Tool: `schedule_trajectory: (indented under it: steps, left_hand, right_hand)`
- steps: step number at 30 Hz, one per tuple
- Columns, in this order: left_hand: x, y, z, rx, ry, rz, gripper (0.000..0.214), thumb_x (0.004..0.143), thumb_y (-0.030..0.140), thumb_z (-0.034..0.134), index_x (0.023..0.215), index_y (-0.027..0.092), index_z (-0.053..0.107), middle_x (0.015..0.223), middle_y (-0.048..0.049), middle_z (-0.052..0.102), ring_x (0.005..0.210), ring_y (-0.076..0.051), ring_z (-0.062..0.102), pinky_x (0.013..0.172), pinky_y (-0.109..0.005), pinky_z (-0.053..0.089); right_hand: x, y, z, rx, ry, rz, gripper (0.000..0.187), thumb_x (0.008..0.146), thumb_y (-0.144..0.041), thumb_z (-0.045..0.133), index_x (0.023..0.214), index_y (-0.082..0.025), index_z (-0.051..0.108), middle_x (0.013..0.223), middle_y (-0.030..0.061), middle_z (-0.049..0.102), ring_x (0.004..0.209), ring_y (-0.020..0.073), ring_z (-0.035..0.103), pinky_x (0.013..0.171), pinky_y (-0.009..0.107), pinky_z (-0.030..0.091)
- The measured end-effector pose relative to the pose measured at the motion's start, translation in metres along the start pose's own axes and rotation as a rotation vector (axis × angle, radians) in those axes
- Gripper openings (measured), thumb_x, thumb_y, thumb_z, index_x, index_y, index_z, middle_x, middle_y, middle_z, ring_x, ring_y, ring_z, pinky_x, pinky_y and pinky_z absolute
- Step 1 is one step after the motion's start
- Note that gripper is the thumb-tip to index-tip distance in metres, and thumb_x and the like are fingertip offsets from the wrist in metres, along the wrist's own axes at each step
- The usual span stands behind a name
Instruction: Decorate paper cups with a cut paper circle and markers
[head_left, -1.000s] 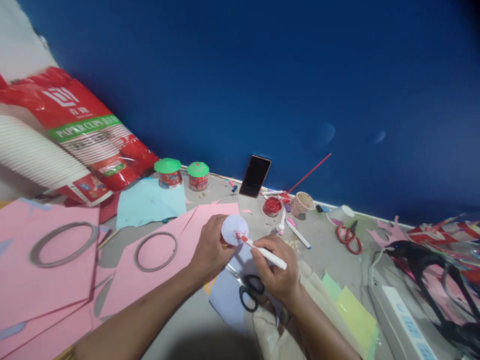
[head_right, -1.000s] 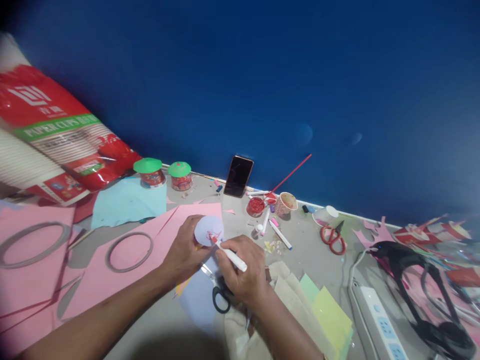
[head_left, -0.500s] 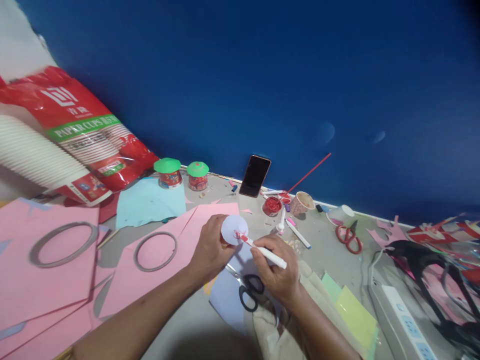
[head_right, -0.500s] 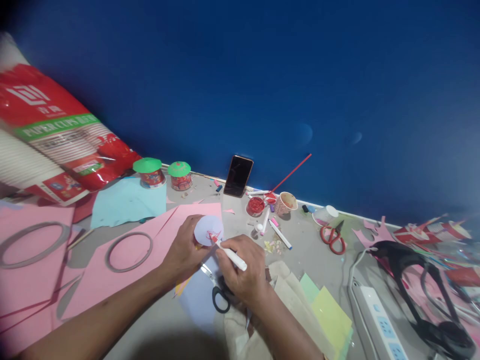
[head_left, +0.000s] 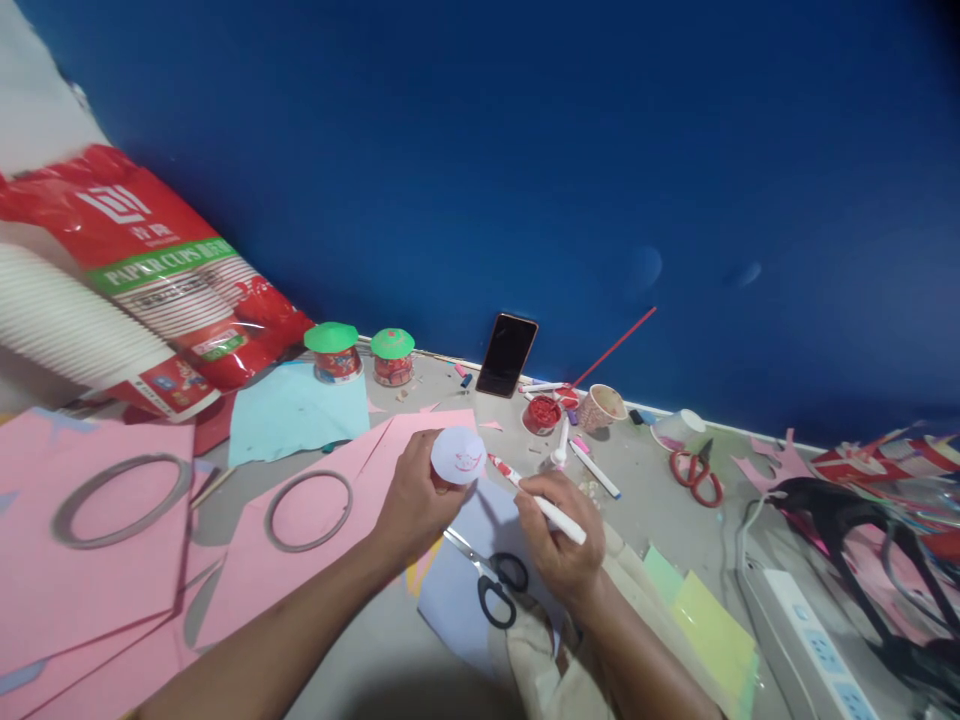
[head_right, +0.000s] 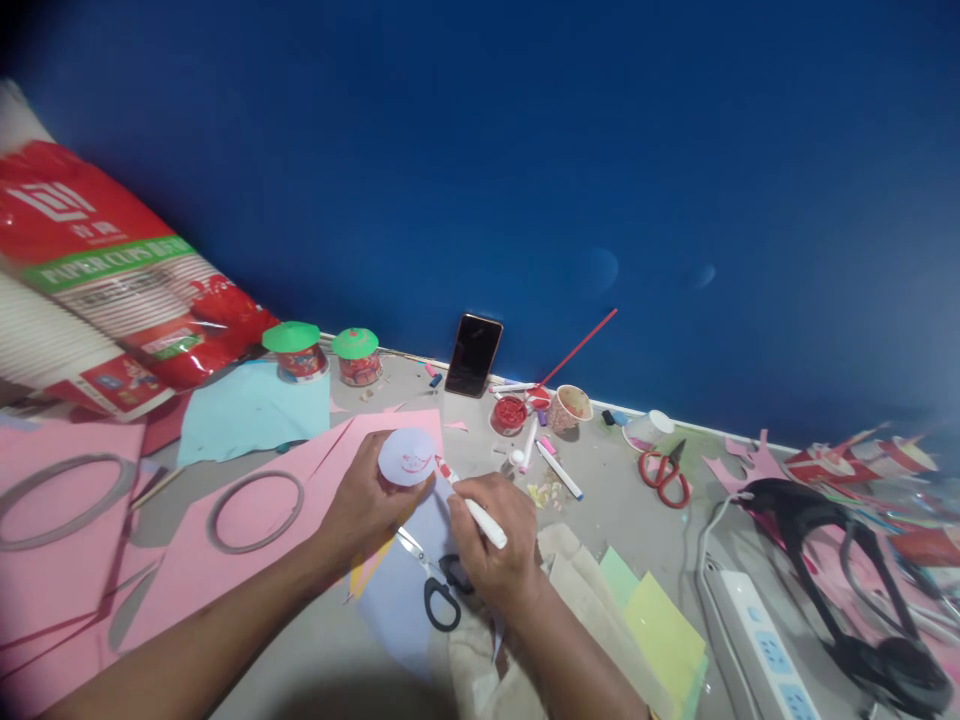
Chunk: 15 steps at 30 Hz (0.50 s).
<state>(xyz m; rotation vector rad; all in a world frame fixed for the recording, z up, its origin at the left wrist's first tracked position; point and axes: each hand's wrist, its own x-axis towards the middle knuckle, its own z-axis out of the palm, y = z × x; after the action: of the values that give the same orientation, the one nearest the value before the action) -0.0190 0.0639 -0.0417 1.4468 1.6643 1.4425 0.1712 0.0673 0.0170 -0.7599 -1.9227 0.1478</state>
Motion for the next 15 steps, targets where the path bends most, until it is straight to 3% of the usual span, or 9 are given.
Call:
schedule_trajectory:
  steps: [6,12,15]
  left_hand:
    - [0.002,0.002,-0.002,-0.033,0.005,-0.091,0.047,0.079,0.028,0.08,0.122,0.024,0.063,0.119,-0.0082,0.07,0.104,-0.028,0.073,0.085,-0.042,0.062]
    - [0.003,0.007,-0.003,-0.072,0.013,-0.148,0.044,0.079,0.03,0.08,0.119,0.024,0.063,0.114,-0.0063,0.071,0.101,-0.027,0.074,0.083,-0.042,0.062]
    - [0.004,0.004,-0.004,-0.045,0.008,-0.147,0.045,0.079,0.032,0.08,0.119,0.024,0.063,0.114,-0.0064,0.071,0.101,-0.027,0.074,0.084,-0.042,0.061]
  right_hand:
    - [-0.022,0.019,0.011,-0.188,-0.212,0.055,0.022,0.101,-0.015,0.057,0.118,-0.021,0.068,0.101,0.0082,0.077,0.092,0.0224,0.075,0.079,0.032,0.06]
    - [-0.026,0.012,0.011,-0.382,-0.723,0.289,0.074,0.079,-0.006,0.061,0.151,-0.021,0.054,0.137,0.0144,0.068,0.121,0.0292,0.069,0.091,0.036,0.063]
    - [-0.021,0.007,0.012,-0.454,-0.892,0.35,0.082,0.079,-0.004,0.062,0.158,-0.021,0.048,0.145,0.0164,0.063,0.126,0.0313,0.066,0.095,0.039,0.062]
